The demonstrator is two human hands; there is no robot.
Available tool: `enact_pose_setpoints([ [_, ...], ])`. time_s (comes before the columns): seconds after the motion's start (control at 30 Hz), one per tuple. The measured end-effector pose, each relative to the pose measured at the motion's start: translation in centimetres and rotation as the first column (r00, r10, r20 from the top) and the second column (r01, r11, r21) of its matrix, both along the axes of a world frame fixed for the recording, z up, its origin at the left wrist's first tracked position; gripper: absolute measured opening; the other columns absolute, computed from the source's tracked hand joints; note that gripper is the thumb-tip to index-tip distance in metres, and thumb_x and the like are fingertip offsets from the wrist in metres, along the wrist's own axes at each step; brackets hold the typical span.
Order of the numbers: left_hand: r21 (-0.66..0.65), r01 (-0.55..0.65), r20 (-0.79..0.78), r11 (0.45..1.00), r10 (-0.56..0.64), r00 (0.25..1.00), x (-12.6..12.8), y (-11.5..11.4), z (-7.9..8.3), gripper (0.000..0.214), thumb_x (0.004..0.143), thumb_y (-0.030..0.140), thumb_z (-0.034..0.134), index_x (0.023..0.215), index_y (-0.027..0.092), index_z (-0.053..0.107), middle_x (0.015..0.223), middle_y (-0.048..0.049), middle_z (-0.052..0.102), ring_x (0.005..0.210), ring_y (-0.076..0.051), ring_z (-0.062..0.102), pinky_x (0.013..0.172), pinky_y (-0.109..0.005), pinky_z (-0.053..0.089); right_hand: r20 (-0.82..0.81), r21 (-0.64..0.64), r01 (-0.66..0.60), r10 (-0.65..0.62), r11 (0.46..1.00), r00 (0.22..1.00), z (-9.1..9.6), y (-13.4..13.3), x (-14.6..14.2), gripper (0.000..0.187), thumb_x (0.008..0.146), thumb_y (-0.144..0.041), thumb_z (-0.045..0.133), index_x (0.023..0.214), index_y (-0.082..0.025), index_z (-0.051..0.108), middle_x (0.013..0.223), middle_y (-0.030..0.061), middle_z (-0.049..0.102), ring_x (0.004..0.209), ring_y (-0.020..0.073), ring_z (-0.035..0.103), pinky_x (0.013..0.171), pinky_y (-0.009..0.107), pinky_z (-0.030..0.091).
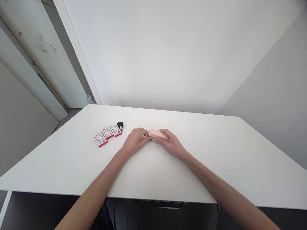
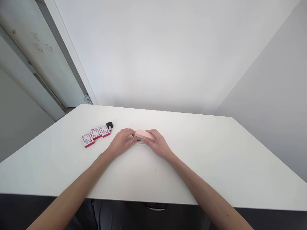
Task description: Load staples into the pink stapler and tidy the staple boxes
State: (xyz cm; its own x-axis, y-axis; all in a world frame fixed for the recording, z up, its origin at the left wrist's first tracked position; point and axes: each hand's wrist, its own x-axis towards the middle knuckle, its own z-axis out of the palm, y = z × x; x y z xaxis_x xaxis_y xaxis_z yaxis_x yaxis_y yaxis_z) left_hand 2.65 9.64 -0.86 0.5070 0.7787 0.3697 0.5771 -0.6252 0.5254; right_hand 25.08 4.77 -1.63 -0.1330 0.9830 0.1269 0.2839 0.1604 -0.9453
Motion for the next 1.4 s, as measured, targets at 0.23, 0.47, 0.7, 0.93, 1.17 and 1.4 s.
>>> enact_pose_setpoints([
  [0.23, 0.011, 0.024, 0.001, 1.000, -0.024, 1.000, -0.1, 0.3, -0.4, 0.038, 0.101, 0.059, 0.058, 0.087, 0.027, 0.073, 0.094, -0.0026, 0.075, 0.090, -0.024, 0.064, 0.093, -0.044, 0.049, -0.054, -0.059, -0.020, 0.017, 0.998, 0.998, 0.1, 0.0, 0.1, 0.039, 0.092, -0.053, 0.070, 0.123, -0.030, 0.070, 0.134, 0.0038, 0.070, 0.117, 0.0260, 0.066, 0.097, 0.041, 0.053],
  [0.47, 0.032, 0.061, 0.016, 0.998, -0.062, 0.998, -0.3, 0.4, -0.9, 0.037, 0.095, 0.063, 0.066, 0.094, 0.028, 0.077, 0.096, -0.0040, 0.074, 0.092, -0.024, 0.065, 0.095, -0.045, 0.050, -0.113, -0.078, -0.081, 0.072, 0.994, 0.991, 0.8, -0.3, 0.2, 0.040, 0.092, -0.052, 0.070, 0.126, -0.031, 0.072, 0.129, 0.0029, 0.074, 0.115, 0.0263, 0.068, 0.099, 0.043, 0.054],
  [0.7, 0.044, 0.111, 0.000, 0.993, -0.111, 0.994, -0.1, 0.1, -0.6, 0.031, 0.096, 0.057, 0.069, 0.090, 0.027, 0.075, 0.091, -0.0020, 0.075, 0.091, -0.024, 0.064, 0.096, -0.045, 0.049, -0.180, -0.125, -0.138, 0.114, 0.983, 0.977, 1.6, -0.9, 0.1, 0.042, 0.093, -0.053, 0.069, 0.129, -0.032, 0.070, 0.131, 0.0027, 0.074, 0.116, 0.0276, 0.070, 0.097, 0.044, 0.057],
  [0.93, 0.061, 0.131, -0.008, 0.989, -0.131, 0.991, 0.3, -0.3, -0.7, 0.027, 0.094, 0.046, 0.075, 0.081, 0.025, 0.065, 0.087, 0.0011, 0.074, 0.086, -0.021, 0.062, 0.092, -0.042, 0.047, -0.249, -0.100, -0.190, 0.161, 0.977, 0.955, 1.7, -0.8, -0.4, 0.042, 0.094, -0.055, 0.068, 0.131, -0.033, 0.068, 0.121, 0.0023, 0.076, 0.114, 0.0257, 0.070, 0.102, 0.043, 0.055],
  [1.17, 0.044, 0.097, 0.006, 0.994, -0.098, 0.995, 0.3, -0.6, -0.6, 0.032, 0.089, 0.051, 0.079, 0.088, 0.025, 0.060, 0.091, 0.0008, 0.071, 0.088, -0.022, 0.063, 0.088, -0.041, 0.050, -0.304, -0.112, -0.215, 0.172, 0.970, 0.937, 1.8, -0.7, -0.4, 0.046, 0.091, -0.058, 0.072, 0.127, -0.030, 0.069, 0.125, 0.0055, 0.073, 0.108, 0.0258, 0.069, 0.098, 0.044, 0.056],
  [1.4, 0.131, 0.141, 0.023, 0.981, -0.145, 0.989, 0.4, -0.5, -1.0, 0.028, 0.095, 0.046, 0.075, 0.089, 0.024, 0.060, 0.088, 0.0022, 0.070, 0.082, -0.018, 0.062, 0.089, -0.039, 0.047, -0.387, -0.076, -0.281, 0.232, 0.957, 0.893, 1.5, -0.5, -0.3, 0.042, 0.092, -0.054, 0.075, 0.125, -0.029, 0.070, 0.122, 0.0064, 0.073, 0.112, 0.0255, 0.066, 0.099, 0.042, 0.054],
])
